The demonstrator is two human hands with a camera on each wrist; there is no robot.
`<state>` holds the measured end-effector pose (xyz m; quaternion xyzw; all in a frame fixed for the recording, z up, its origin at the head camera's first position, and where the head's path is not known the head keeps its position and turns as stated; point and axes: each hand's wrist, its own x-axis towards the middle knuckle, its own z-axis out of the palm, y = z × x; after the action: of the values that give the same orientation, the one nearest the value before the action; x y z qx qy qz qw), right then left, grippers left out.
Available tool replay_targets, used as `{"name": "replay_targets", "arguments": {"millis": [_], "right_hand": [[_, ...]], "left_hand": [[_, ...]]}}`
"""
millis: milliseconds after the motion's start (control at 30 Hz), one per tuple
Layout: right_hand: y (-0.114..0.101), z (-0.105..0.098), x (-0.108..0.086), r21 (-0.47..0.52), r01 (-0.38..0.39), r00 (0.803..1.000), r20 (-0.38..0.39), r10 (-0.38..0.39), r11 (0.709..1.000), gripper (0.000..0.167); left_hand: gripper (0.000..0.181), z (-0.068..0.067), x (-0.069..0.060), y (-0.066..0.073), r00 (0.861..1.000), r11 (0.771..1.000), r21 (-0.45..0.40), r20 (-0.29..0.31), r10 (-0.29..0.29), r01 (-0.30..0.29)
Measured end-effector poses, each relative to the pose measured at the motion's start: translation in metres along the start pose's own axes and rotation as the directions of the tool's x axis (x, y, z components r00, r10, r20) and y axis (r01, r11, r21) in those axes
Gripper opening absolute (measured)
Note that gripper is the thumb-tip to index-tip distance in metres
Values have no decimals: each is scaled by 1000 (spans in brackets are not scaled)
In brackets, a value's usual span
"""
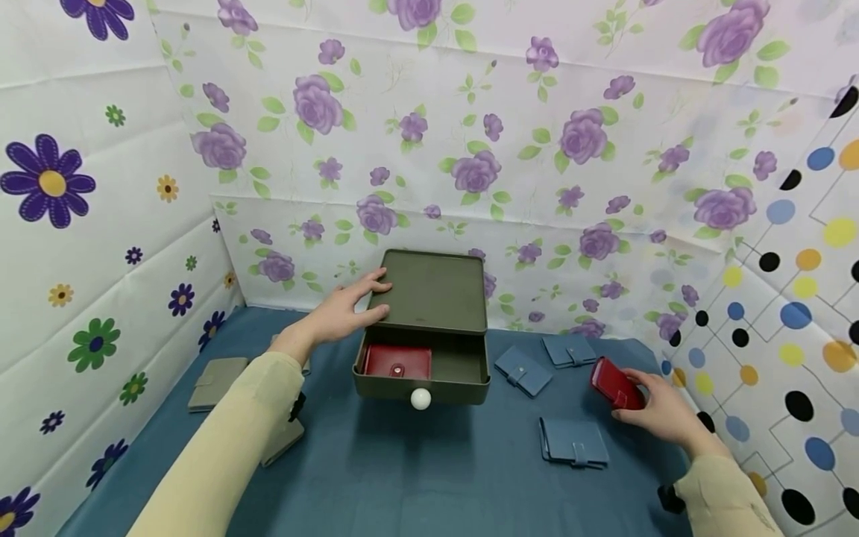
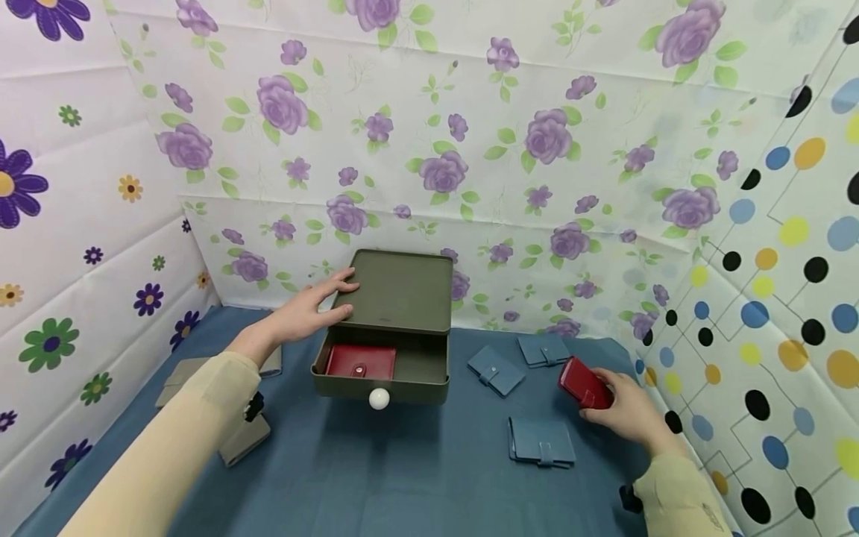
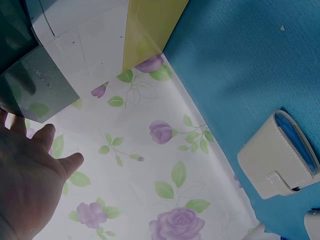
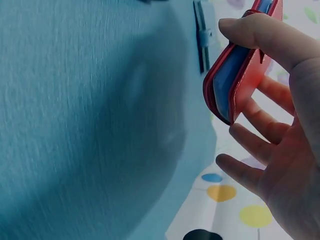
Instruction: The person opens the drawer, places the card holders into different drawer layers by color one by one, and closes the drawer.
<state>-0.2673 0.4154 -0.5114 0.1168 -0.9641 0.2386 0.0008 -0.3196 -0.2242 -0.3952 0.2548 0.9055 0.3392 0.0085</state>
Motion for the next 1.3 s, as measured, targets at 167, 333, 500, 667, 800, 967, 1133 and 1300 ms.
{"name": "replay_targets", "arguments": {"millis": [167, 333, 500, 667, 800, 967, 1133, 1300], "right_hand": [[-12, 0, 0, -15, 32, 999, -34, -33, 999, 91], [-26, -2, 0, 4, 46, 998, -49, -46, 999, 90], [-42, -3, 1, 14, 60, 996, -60, -59, 998, 89], [-59, -3, 2, 37, 87, 994, -63, -84, 996, 88], [-73, -4, 2, 47, 109, 992, -63, -106, 993, 88], [-90, -6, 2, 62, 142, 988, -75, -137, 988, 88], [-109, -10, 2, 89, 154, 986, -74, -148, 984, 87], [-123, -15, 2, 94, 157, 986, -62, -152, 983, 87]], "left_hand": [[61, 1, 0, -1, 1000, 1000, 0, 0, -4, 4], [62, 1, -1, -2, 1000, 1000, 3, 0, -7, 7], [61, 1, -1, -3, 1000, 1000, 1, 1, -11, 11], [61, 1, -1, -3, 1000, 1000, -2, 2, -12, 12], [61, 1, -2, -2, 1000, 1000, -1, 3, -12, 12], [62, 1, -1, 0, 1000, 1000, 0, 8, -4, 4], [62, -1, -1, 3, 1000, 1000, -6, 8, -2, 2], [62, -2, 1, 3, 1000, 1000, 7, 13, -8, 8]]}}
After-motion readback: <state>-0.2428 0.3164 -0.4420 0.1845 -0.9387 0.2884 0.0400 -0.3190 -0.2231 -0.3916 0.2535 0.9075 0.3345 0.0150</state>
